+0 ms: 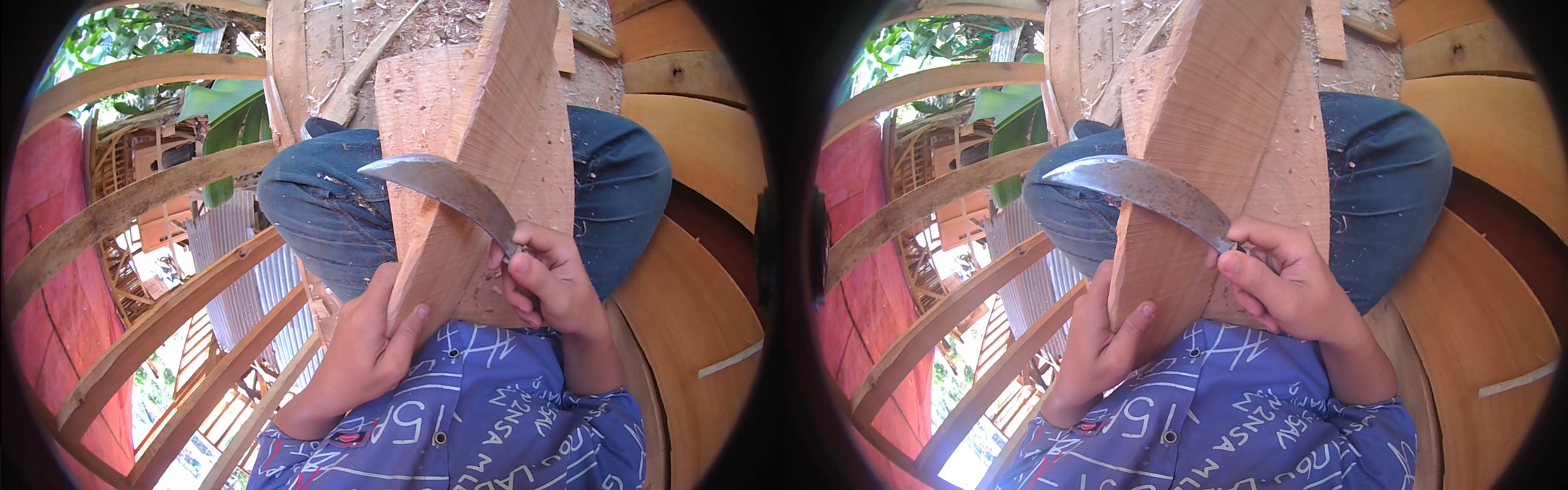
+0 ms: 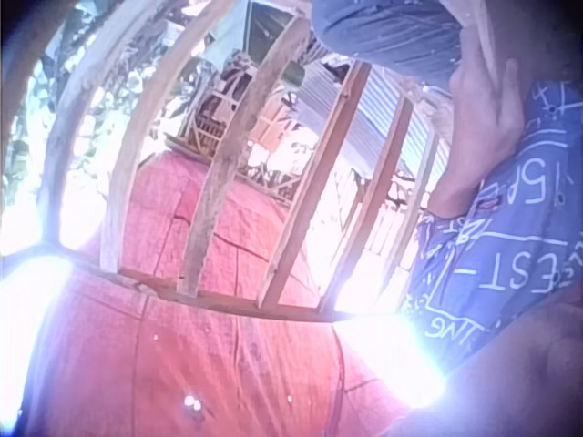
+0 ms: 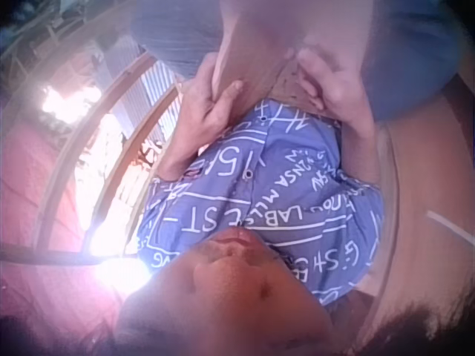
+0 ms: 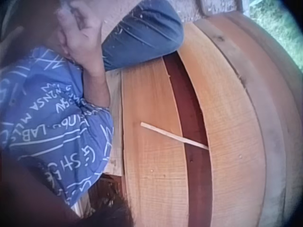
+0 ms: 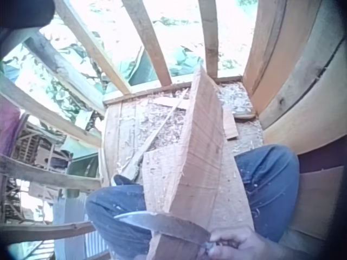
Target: The person sits cross-legged on a wooden floor and uses a curved knife to shave and shape a rectangular piece of wood. They hold the wood with their left hand and repeatedly scrape the surface with the knife in their right hand, removing thin layers of wood.
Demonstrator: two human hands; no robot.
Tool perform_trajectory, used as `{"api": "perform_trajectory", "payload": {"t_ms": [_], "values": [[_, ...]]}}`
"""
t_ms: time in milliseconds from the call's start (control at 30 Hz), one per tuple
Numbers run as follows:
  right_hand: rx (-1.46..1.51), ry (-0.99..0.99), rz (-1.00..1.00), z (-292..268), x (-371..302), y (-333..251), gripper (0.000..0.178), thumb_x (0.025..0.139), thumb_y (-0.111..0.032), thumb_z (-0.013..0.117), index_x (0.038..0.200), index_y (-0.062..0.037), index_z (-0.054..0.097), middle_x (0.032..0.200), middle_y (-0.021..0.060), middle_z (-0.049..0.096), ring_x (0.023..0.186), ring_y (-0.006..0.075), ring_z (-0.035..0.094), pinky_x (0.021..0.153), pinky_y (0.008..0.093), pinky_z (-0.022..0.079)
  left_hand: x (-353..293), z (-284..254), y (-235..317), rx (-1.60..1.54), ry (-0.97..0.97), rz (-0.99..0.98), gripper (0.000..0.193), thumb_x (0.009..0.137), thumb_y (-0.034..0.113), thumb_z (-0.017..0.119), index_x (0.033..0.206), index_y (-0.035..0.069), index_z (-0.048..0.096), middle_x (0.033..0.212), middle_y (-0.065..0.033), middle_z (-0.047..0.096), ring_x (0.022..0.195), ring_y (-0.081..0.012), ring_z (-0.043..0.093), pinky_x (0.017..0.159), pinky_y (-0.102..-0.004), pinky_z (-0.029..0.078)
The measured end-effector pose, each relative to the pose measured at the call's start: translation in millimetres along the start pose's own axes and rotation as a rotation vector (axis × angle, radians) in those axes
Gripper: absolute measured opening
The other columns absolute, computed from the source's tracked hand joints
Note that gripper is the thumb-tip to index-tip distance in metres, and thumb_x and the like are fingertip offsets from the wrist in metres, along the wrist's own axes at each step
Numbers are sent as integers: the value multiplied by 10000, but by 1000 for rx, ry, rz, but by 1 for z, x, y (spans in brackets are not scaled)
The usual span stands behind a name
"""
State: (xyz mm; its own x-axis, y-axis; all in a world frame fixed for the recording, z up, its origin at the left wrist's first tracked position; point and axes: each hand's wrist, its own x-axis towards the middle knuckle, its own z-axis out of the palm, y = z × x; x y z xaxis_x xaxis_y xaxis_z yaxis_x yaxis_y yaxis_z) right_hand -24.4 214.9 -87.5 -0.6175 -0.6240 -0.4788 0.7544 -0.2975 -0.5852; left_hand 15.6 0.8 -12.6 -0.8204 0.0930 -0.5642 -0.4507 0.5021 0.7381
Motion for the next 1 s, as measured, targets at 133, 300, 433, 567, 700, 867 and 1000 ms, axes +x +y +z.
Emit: {"api": "perform_trajectory", "payload": {"t_ms": [133,300,433,567,700,867,1000], "values": [[9,4,40,0,-1,-4,222,998,-211,531,1023,3,582,532,-32,464,401,16,394,365,180,297,0,-1,-1,27,10,4,327,898,75,560,1196,-17,461,902,-288,637,898,-436,659,742,-406,496],[-22,27,63,3,-4,-10,223,995,-212,537,1018,4,583,535,-33,468,400,14,400,363,177,300,-1,0,0,42,25,17,345,897,71,558,1216,-13,460,912,-289,644,895,-425,666,756,-400,500],[-12,39,81,5,-7,-13,210,994,-203,541,1015,1,582,542,-32,473,403,12,404,361,177,305,-1,1,2,48,26,10,342,896,69,560,1212,-15,461,910,-291,644,890,-425,667,761,-399,500],[21,13,95,2,-8,-16,198,993,-198,545,1012,-4,581,554,-33,480,410,10,406,361,175,307,-1,2,2,46,27,22,342,895,66,562,1211,-19,461,909,-289,644,892,-424,668,761,-401,500],[7,37,101,3,-9,-14,197,988,-200,554,1007,-5,581,554,-38,479,416,8,409,368,173,310,-1,2,3,75,36,13,344,895,63,561,1213,-20,462,911,-289,644,895,-419,668,760,-402,500],[-39,70,69,6,-10,-12,197,985,-201,560,1006,-6,583,551,-38,478,422,7,412,375,171,311,-1,2,4,75,37,27,342,894,62,562,1211,-22,464,912,-286,643,891,-415,669,755,-398,500],[-18,74,8,6,-10,-9,198,987,-197,556,1013,-3,585,551,-33,481,425,7,410,375,171,305,-2,2,4,78,28,38,342,895,58,558,1213,-24,462,910,-288,640,883,-417,669,749,-395,501]]}}
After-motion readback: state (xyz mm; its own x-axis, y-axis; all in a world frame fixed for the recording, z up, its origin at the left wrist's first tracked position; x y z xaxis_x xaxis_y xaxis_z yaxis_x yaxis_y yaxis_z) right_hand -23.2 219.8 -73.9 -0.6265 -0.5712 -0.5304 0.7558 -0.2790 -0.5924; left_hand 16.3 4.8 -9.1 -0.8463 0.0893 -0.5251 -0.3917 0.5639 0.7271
